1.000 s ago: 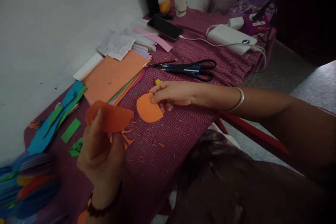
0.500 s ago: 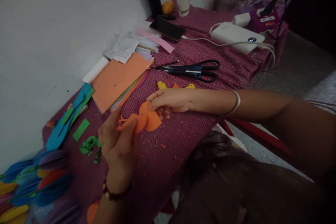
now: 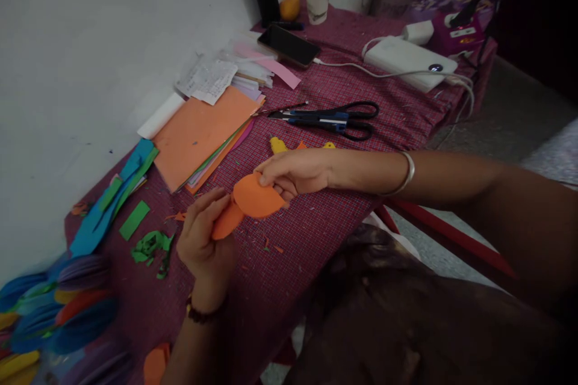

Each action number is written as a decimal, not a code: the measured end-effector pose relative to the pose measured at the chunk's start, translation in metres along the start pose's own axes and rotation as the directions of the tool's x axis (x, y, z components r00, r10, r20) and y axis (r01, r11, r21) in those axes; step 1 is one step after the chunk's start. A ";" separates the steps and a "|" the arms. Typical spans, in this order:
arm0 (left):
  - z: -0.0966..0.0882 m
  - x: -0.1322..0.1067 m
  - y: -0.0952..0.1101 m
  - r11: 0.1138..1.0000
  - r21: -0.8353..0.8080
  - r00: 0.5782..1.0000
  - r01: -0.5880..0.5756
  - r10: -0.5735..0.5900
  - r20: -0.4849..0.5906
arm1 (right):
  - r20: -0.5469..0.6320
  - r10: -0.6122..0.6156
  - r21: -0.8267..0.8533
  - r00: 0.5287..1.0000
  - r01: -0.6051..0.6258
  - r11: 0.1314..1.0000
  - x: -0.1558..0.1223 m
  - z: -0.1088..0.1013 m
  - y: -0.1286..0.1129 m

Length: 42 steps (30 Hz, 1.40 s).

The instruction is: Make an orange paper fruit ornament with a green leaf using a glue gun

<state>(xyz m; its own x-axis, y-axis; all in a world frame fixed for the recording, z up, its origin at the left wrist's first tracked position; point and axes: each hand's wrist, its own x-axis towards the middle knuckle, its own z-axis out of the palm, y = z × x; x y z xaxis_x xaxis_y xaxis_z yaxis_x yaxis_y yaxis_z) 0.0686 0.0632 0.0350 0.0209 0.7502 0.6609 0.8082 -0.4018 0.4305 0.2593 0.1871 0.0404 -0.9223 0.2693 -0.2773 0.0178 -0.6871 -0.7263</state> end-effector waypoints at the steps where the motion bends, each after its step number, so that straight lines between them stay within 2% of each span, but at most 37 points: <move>1: 0.001 0.000 -0.003 0.998 0.031 0.999 -0.049 0.049 0.018 | 0.023 -0.013 0.053 1.000 0.011 0.999 0.000 0.000 -0.001; 4: -0.001 -0.001 -0.014 0.984 0.087 0.980 -0.153 0.139 0.144 | -0.030 -0.129 0.054 0.991 0.130 0.990 -0.004 0.002 -0.007; 6: -0.005 -0.005 -0.022 0.974 0.092 0.942 -0.205 0.171 0.289 | -0.111 -0.205 -0.020 0.972 0.204 0.979 -0.008 0.003 -0.013; 9: -0.015 -0.014 -0.031 0.958 0.103 0.844 -0.267 0.181 0.505 | -0.171 -0.200 -0.108 0.965 0.184 0.977 -0.012 0.003 -0.017; 12: -0.027 -0.017 -0.032 0.918 0.198 0.771 -0.344 0.156 0.617 | -0.188 -0.150 -0.178 0.971 0.117 0.977 -0.011 -0.001 -0.012; 14: -0.037 -0.011 -0.025 0.890 0.274 0.785 -0.363 0.134 0.605 | -0.189 -0.134 -0.215 0.973 0.092 0.972 -0.009 -0.003 -0.007; 15: -0.041 -0.006 -0.020 0.889 0.299 0.807 -0.347 0.121 0.578 | -0.184 -0.125 -0.225 0.975 0.082 0.971 -0.008 -0.004 -0.005; 16: -0.044 0.000 -0.014 0.906 0.307 0.856 -0.290 0.102 0.508 | -0.177 -0.118 -0.231 0.977 0.075 0.970 -0.007 -0.003 -0.004; 17: -0.045 0.007 -0.007 0.926 0.291 0.885 -0.239 0.084 0.458 | -0.167 -0.108 -0.234 0.980 0.067 0.970 -0.006 -0.003 -0.003; 19: -0.041 0.018 0.006 0.946 0.238 0.924 -0.220 0.124 0.362 | -0.142 -0.082 -0.233 0.986 0.047 0.971 -0.004 0.001 -0.004; 22: -0.027 0.028 0.017 0.939 0.162 0.910 -0.304 0.235 0.342 | -0.100 -0.059 -0.249 0.993 0.032 0.968 -0.004 0.010 -0.009; 24: -0.019 0.030 0.019 0.922 0.125 0.902 -0.366 0.319 0.290 | -0.082 -0.068 -0.327 0.994 0.038 0.944 -0.008 0.013 -0.013; 26: -0.014 0.032 0.016 0.914 0.135 0.915 -0.383 0.355 0.193 | -0.111 -0.169 -0.513 0.979 0.090 0.854 -0.016 0.011 -0.017; 27: -0.012 0.033 0.014 0.913 0.158 0.923 -0.376 0.354 0.151 | -0.140 -0.277 -0.642 0.951 0.126 0.757 -0.021 0.007 -0.018; 28: -0.010 0.034 0.011 0.911 0.183 0.928 -0.370 0.354 0.118 | -0.157 -0.406 -0.775 0.900 0.143 0.616 -0.027 0.002 -0.019; 29: -0.008 0.035 0.007 0.910 0.201 0.932 -0.363 0.350 0.097 | -0.150 -0.536 -0.889 0.831 0.124 0.441 -0.032 -0.005 -0.019; 30: -0.005 0.035 0.003 0.909 0.209 0.933 -0.360 0.348 0.091 | -0.116 -0.618 -0.963 0.777 0.064 0.262 -0.038 -0.013 -0.018; 31: -0.001 0.034 -0.001 0.911 0.206 0.933 -0.358 0.345 0.097 | -0.073 -0.647 -0.995 0.759 -0.010 0.101 -0.043 -0.020 -0.016; 32: 0.003 0.033 -0.005 0.913 0.201 0.935 -0.354 0.337 0.113 | -0.041 -0.635 -0.997 0.772 -0.077 -0.029 -0.046 -0.028 -0.012; 34: 0.012 0.028 -0.012 0.918 0.199 0.935 -0.343 0.312 0.171 | -0.008 -0.567 -0.965 0.823 -0.154 -0.210 -0.050 -0.039 -0.004; 36: 0.019 0.022 -0.017 0.924 0.197 0.932 -0.328 0.282 0.229 | -0.008 -0.522 -0.934 0.853 -0.193 -0.300 -0.049 -0.045 0.005; 38: 0.023 0.017 -0.021 0.937 0.170 0.931 -0.304 0.256 0.259 | -0.016 -0.518 -0.917 0.855 -0.219 -0.333 -0.047 -0.047 0.010; 40: 0.023 0.014 -0.023 0.949 0.119 0.928 -0.291 0.249 0.278 | -0.015 -0.532 -0.916 0.846 -0.225 -0.332 -0.044 -0.048 0.011; 42: 0.022 0.012 -0.025 0.951 0.061 0.913 -0.304 0.272 0.305 | -0.005 -0.560 -0.938 0.829 -0.198 -0.284 -0.045 -0.050 0.009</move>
<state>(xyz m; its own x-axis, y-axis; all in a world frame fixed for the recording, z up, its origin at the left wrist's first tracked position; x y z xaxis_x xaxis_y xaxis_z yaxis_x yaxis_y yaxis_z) 0.0622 0.0936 0.0183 0.4187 0.7353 0.5330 0.7980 -0.5781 0.1706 0.3199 0.2024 0.0152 -0.7720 0.6115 0.1734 0.5400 0.7750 -0.3283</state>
